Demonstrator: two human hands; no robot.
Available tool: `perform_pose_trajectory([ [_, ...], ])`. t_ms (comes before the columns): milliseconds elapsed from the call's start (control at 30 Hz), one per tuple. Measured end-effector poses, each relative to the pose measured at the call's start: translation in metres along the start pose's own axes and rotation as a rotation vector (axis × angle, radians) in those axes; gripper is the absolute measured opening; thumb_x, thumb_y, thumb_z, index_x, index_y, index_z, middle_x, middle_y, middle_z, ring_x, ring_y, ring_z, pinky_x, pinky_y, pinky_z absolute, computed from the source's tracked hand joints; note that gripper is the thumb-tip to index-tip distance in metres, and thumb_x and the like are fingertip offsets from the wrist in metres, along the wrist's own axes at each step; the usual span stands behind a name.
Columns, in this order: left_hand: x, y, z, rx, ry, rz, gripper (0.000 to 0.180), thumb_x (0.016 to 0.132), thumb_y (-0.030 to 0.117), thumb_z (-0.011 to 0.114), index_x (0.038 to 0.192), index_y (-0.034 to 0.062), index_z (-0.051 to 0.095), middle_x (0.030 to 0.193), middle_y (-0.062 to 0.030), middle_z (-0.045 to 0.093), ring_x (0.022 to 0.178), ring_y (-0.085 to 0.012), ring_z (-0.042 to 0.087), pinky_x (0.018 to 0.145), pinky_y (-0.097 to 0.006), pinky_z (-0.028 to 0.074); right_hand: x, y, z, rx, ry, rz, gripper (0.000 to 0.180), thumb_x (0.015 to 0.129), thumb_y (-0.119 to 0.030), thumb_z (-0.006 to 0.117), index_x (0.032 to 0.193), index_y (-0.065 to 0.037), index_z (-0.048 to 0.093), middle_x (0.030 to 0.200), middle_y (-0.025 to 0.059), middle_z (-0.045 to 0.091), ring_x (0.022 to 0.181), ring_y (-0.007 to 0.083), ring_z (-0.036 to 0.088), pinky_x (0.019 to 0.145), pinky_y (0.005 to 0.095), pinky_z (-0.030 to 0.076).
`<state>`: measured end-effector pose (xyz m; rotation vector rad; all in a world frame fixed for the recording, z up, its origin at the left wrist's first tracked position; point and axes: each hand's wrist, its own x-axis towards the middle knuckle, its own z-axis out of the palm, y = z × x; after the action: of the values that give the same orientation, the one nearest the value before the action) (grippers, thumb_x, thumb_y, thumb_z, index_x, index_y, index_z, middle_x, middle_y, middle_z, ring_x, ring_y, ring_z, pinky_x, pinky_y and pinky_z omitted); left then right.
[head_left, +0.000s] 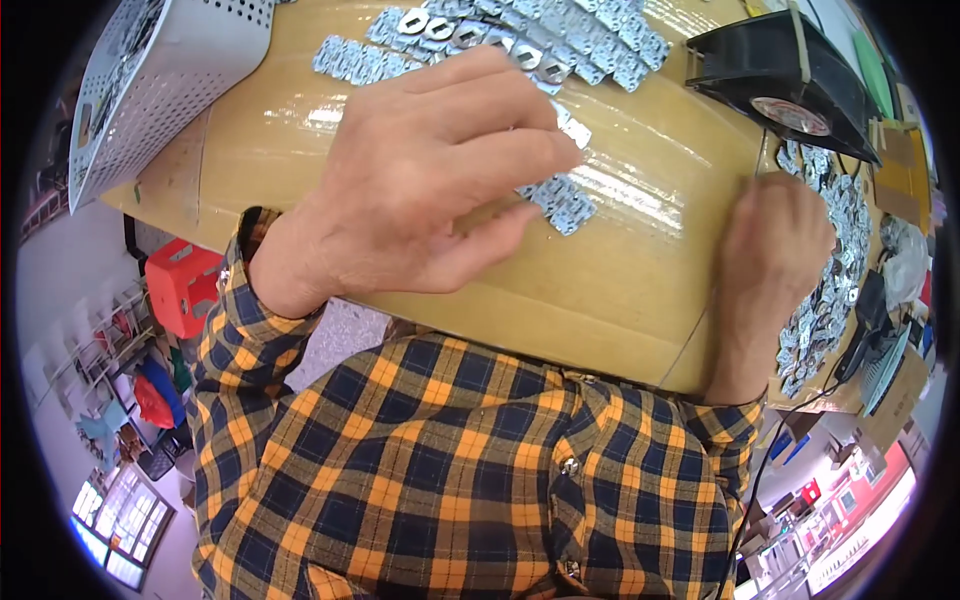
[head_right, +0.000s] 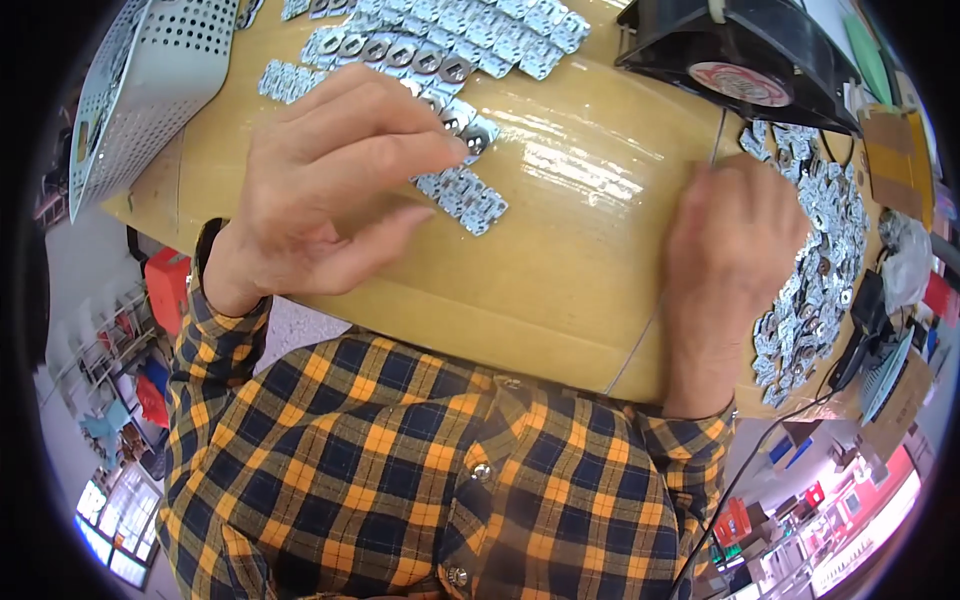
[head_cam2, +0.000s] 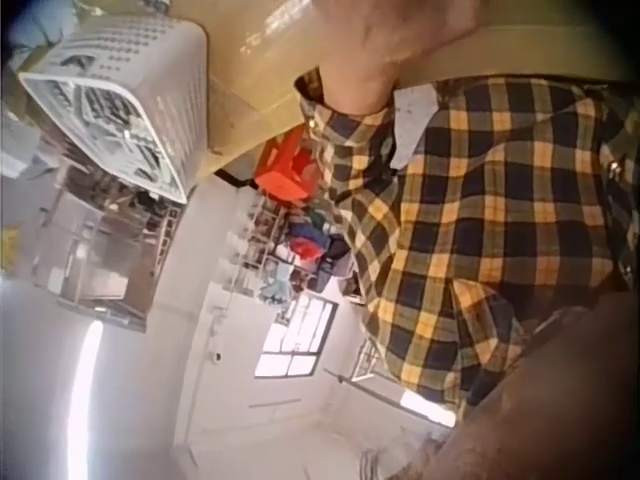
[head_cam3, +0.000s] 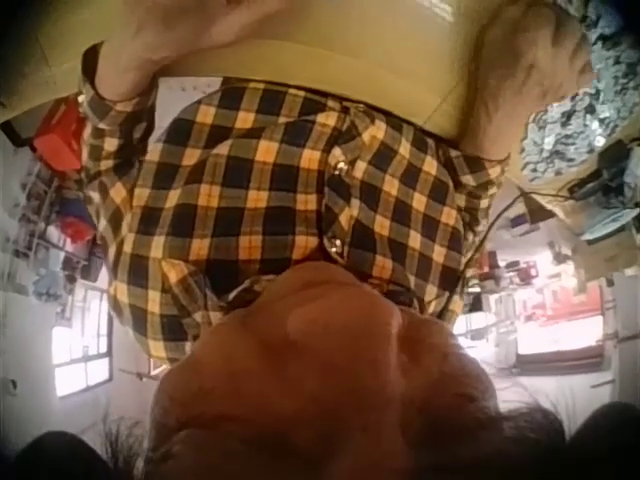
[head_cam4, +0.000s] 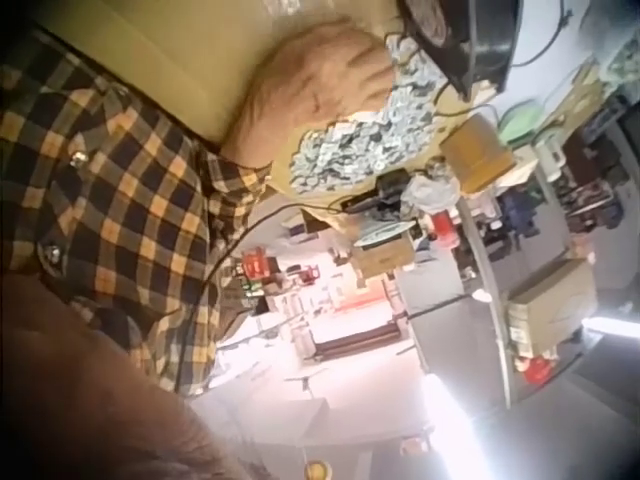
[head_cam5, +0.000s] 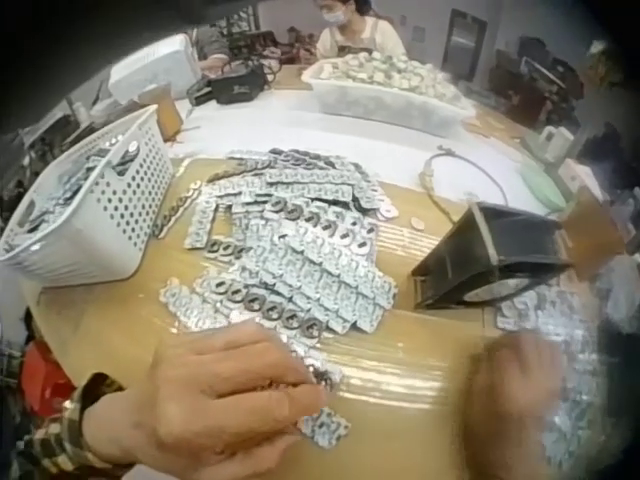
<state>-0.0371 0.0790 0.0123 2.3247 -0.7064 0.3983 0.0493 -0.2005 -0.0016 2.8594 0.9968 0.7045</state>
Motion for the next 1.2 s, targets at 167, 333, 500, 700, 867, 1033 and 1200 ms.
perform_pose_trajectory([
  [167, 0.001, 0.001, 0.007, 0.095, -0.091, 0.049, 0.036, 0.06, 0.003, 0.07, 0.096, 0.0039, 0.067, 0.094, -0.0088, 0.061, 0.084, -0.0286, 0.058, 0.068, -0.036, 0.047, 0.006, -0.002, -0.01, 0.24, 0.165, 0.126, 0.009, 0.091, -0.005, 0.059, 0.084, 0.001, 0.061, 0.085, 0.0105, 0.062, 0.075, 0.0215, 0.058, 0.071, 0.0312, 0.045],
  [333, 0.008, 0.0, 0.009, 0.162, -0.154, 0.05, 0.029, 0.06, 0.001, 0.068, 0.088, 0.004, 0.061, 0.091, -0.0074, 0.057, 0.082, -0.0287, 0.057, 0.069, -0.036, 0.047, -0.001, -0.022, -0.017, 1.025, -0.14, 0.363, 0.02, 0.099, -0.011, 0.052, 0.088, 0.002, 0.061, 0.08, 0.0048, 0.062, 0.07, 0.0082, 0.055, 0.065, 0.0218, 0.043],
  [500, 0.018, 0.016, 0.007, -0.216, -0.049, -0.182, 0.016, 0.076, -0.003, 0.066, 0.088, 0.0019, 0.058, 0.096, -0.0072, 0.059, 0.081, -0.0179, 0.059, 0.066, -0.027, 0.048, 0.002, -0.022, -0.027, 1.184, -0.364, 0.368, 0.025, 0.1, -0.016, 0.052, 0.084, 0.001, 0.06, 0.074, 0.0041, 0.06, 0.061, 0.0074, 0.054, 0.059, 0.0192, 0.042],
  [700, 0.039, 0.022, 0.016, -1.157, 0.376, -0.768, 0.041, 0.091, 0.003, 0.063, 0.13, -0.0023, 0.05, 0.102, -0.0036, 0.058, 0.09, -0.0099, 0.06, 0.08, -0.027, 0.054, -0.005, -0.02, -0.029, 1.669, -0.42, 0.552, 0.023, 0.098, -0.011, 0.053, 0.08, 0.001, 0.061, 0.07, 0.0043, 0.061, 0.056, 0.0065, 0.053, 0.052, 0.021, 0.04],
  [867, 0.038, 0.03, 0.039, -1.448, 0.519, -0.831, 0.033, 0.095, 0.008, 0.057, 0.127, 0.0004, 0.053, 0.106, -0.0045, 0.059, 0.101, -0.0122, 0.059, 0.09, -0.035, 0.054, -0.005, -0.019, -0.034, 1.604, -0.424, 0.355, 0.021, 0.093, -0.01, 0.059, 0.076, 0.001, 0.061, 0.065, 0.0038, 0.058, 0.053, 0.0097, 0.052, 0.05, 0.0249, 0.038],
  [1033, 0.037, 0.037, 0.046, -1.577, 0.716, -0.846, 0.018, 0.096, 0.005, 0.053, 0.114, 0.0039, 0.055, 0.111, -0.0082, 0.061, 0.104, -0.0199, 0.061, 0.096, -0.04, 0.051, 0.0, -0.019, -0.034, 1.432, -0.319, 0.17, 0.023, 0.093, -0.013, 0.058, 0.075, 0.002, 0.06, 0.065, 0.0082, 0.058, 0.052, 0.014, 0.054, 0.049, 0.0276, 0.04],
  [1200, 0.03, 0.042, 0.048, -1.568, 0.714, -0.872, 0.025, 0.094, 0.004, 0.058, 0.118, 0.0008, 0.049, 0.108, -0.0103, 0.063, 0.098, -0.0191, 0.064, 0.087, -0.04, 0.055, -0.005, -0.016, -0.031, 1.398, -0.299, 0.23, 0.028, 0.097, -0.015, 0.052, 0.077, 0.004, 0.059, 0.071, 0.0105, 0.064, 0.056, 0.0115, 0.059, 0.051, 0.0229, 0.045],
])
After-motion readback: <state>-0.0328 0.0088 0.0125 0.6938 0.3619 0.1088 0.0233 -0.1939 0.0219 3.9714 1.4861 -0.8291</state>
